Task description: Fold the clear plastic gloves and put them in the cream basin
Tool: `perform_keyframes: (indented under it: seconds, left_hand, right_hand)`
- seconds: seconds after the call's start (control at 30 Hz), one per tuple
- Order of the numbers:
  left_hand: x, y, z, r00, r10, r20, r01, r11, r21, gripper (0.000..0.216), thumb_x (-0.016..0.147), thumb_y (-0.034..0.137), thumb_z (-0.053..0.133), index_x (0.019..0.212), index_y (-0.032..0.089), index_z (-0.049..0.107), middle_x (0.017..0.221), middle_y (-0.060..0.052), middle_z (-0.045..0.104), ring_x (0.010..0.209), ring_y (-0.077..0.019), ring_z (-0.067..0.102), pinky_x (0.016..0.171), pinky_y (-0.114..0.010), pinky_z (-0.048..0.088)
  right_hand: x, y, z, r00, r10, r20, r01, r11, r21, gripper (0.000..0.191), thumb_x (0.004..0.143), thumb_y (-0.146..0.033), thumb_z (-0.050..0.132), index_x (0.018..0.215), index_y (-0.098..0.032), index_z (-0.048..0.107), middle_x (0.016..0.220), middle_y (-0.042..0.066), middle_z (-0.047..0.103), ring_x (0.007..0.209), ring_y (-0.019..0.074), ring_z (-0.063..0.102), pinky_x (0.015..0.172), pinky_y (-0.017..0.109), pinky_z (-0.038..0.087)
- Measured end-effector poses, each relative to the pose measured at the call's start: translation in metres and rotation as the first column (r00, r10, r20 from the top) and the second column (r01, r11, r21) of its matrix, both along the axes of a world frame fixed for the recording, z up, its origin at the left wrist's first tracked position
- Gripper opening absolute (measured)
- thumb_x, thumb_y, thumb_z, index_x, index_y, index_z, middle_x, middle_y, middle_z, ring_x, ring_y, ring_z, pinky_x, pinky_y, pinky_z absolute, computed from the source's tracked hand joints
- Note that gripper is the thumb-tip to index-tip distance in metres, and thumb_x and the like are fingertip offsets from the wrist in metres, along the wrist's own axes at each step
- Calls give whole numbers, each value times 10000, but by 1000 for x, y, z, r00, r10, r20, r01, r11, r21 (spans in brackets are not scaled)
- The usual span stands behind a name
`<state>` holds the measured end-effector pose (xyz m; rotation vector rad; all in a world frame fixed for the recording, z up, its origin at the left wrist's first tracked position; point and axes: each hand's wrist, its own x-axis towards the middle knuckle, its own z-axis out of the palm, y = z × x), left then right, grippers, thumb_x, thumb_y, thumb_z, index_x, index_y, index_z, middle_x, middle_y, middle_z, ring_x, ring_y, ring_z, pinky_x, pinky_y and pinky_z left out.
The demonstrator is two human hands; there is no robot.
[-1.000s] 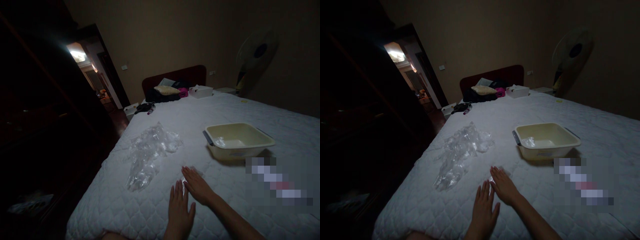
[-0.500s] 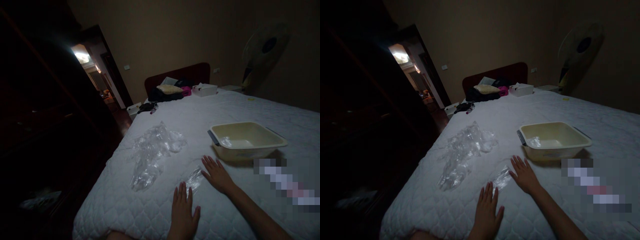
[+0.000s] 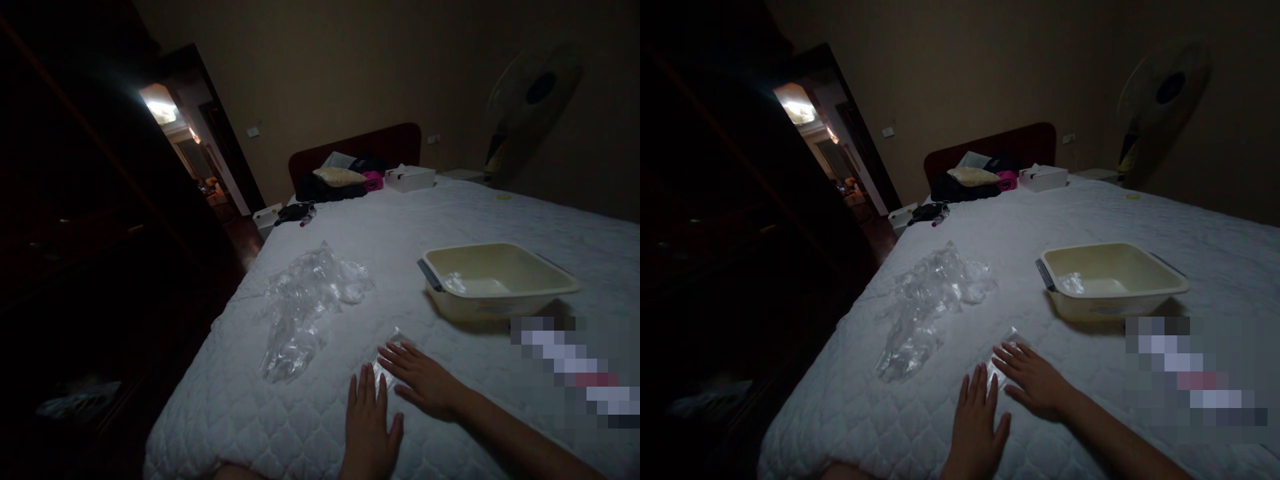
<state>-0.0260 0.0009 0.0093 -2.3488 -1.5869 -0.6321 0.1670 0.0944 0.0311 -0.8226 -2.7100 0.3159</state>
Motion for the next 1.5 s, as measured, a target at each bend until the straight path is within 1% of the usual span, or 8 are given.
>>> perform_keyframes:
  seconds: [0.3, 0.5, 0.6, 0.73, 0.9, 1.1, 1.37, 1.5]
  left_hand:
    - [2, -1, 2, 1000, 14, -25, -14, 1000, 16, 605, 866, 471, 436, 1382, 194, 284, 1429, -88, 298, 1298, -277, 299, 998, -486, 365]
    - [0, -10, -3, 998, 58, 8, -58, 997, 48, 617, 844, 465, 481, 1369, 185, 318, 1423, -95, 312, 1302, -280, 287, 993, -463, 378]
    - [0, -10, -5, 997, 68, 27, -69, 996, 63, 637, 829, 461, 505, 1366, 170, 325, 1421, -105, 312, 1307, -289, 274, 1001, -468, 366]
    - [3, -9, -4, 998, 54, 30, -56, 995, 81, 649, 819, 452, 516, 1362, 148, 331, 1422, -126, 306, 1306, -312, 266, 996, -479, 361]
    - [9, -14, 3, 999, 34, 17, -36, 990, 134, 551, 804, 348, 524, 1305, 143, 420, 1378, -133, 385, 1274, -340, 317, 935, -475, 411]
    - [-21, -9, 19, 994, -100, 40, 80, 930, 358, 348, 805, 64, 421, 1109, 160, 561, 1198, -104, 570, 1236, -258, 401, 911, -395, 441]
    - [-22, 32, 20, 956, -290, 44, 274, 936, 221, 198, 863, 128, 472, 1016, 167, 591, 1005, -79, 657, 1002, -180, 589, 835, -324, 509]
    - [-16, 29, 15, 947, -233, 221, 216, 971, 97, 224, 902, 173, 415, 1040, 183, 592, 947, -62, 669, 896, -158, 618, 793, -295, 528]
  right_hand:
    - [2, 9, -15, 986, -166, 14, 164, 982, 88, 579, 907, -461, 359, 1417, -269, 164, 1472, 34, 216, 1342, 239, 192, 1075, 477, 235]
    - [10, 23, -28, 873, -455, -174, 483, 854, 194, 591, 906, -418, 367, 1409, -140, 230, 1440, 138, 296, 1318, 266, 261, 1039, 488, 310]
    - [8, 5, -18, 877, -368, -309, 452, 849, 272, 577, 885, -292, 406, 1411, -139, 226, 1436, 151, 301, 1302, 283, 296, 1014, 489, 349]
    - [2, -31, -5, 989, 31, -145, 9, 964, 265, 619, 790, -168, 441, 1392, -178, 297, 1386, 112, 404, 1259, 261, 376, 992, 432, 393]
    - [-3, -34, -11, 977, -86, -193, 121, 976, 178, 566, 768, -143, 432, 1333, -166, 414, 1341, 120, 463, 1233, 263, 413, 996, 451, 386]
    - [1, -26, -10, 965, -36, -260, 73, 988, 137, 384, 765, -114, 454, 1113, -197, 592, 1217, 87, 585, 1206, 228, 451, 1020, 455, 351]
    - [-1, -25, -7, 971, -44, -237, 72, 991, 111, 362, 830, -133, 406, 1130, -241, 577, 1227, 87, 580, 1191, 226, 470, 989, 477, 361]
    - [0, -25, -15, 967, -71, -246, 122, 973, 196, 412, 807, -113, 419, 1184, -229, 541, 1245, 106, 558, 1160, 232, 489, 956, 465, 393]
